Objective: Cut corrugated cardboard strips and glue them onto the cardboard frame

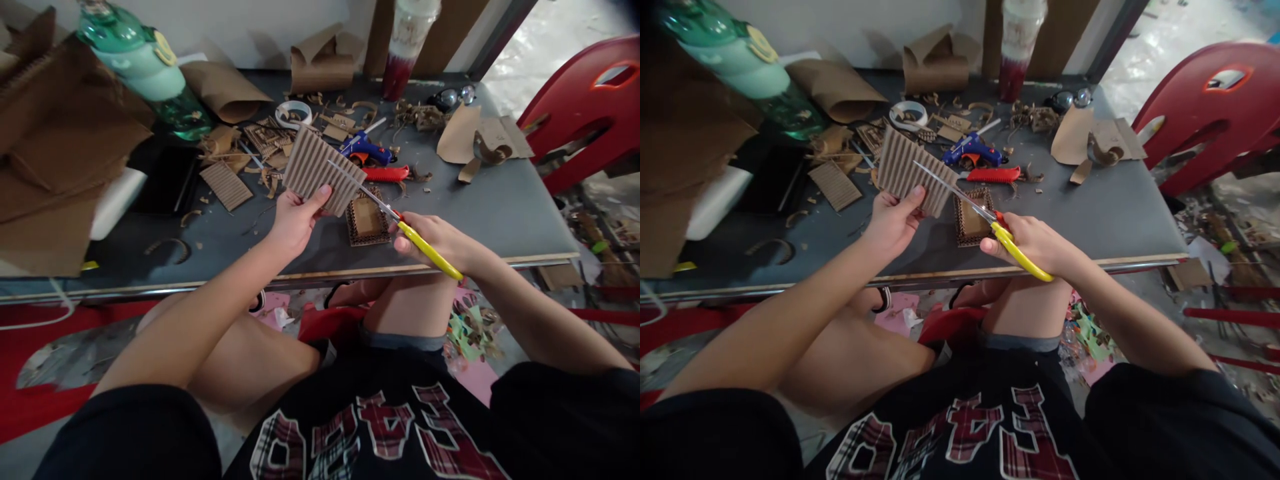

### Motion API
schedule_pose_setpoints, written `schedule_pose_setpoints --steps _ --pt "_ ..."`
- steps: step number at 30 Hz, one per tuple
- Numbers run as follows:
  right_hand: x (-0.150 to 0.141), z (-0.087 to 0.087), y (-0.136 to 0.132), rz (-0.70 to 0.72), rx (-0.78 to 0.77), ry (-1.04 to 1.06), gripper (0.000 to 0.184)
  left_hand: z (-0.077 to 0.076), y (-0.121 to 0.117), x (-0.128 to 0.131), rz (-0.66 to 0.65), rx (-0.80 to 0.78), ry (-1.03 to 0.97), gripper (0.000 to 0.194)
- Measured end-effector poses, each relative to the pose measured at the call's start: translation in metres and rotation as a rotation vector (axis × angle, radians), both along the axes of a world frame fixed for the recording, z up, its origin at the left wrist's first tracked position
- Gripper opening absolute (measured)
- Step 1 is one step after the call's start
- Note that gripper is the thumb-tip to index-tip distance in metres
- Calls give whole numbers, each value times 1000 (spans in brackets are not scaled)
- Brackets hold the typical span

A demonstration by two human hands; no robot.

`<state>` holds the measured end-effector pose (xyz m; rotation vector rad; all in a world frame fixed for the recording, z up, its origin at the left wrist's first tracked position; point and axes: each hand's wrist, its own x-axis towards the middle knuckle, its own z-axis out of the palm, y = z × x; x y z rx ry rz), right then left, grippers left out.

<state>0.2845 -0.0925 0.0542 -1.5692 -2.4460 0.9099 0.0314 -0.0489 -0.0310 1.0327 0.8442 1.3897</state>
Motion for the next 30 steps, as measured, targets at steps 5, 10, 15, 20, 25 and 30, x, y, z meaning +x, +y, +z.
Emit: schedule_pose_setpoints --steps 5,10,15,20,25,30 --pt "3 0 0 1 5 6 78 1 0 1 -16 32 25 58" --pt "1 0 -3 -23 42 7 83 2 0 1 -33 47 9 58" --pt "0 0 -5 -31 52 19 84 1 1 -1 -45 49 19 57" --pt "1 -2 -5 -31 61 38 82 1 0 -1 -35 59 27 55" --pt "1 0 -5 -26 38 46 82 1 1 -1 -29 72 68 59" --pt "4 2 -4 -18 14 27 81 1 0 1 -28 64 66 62"
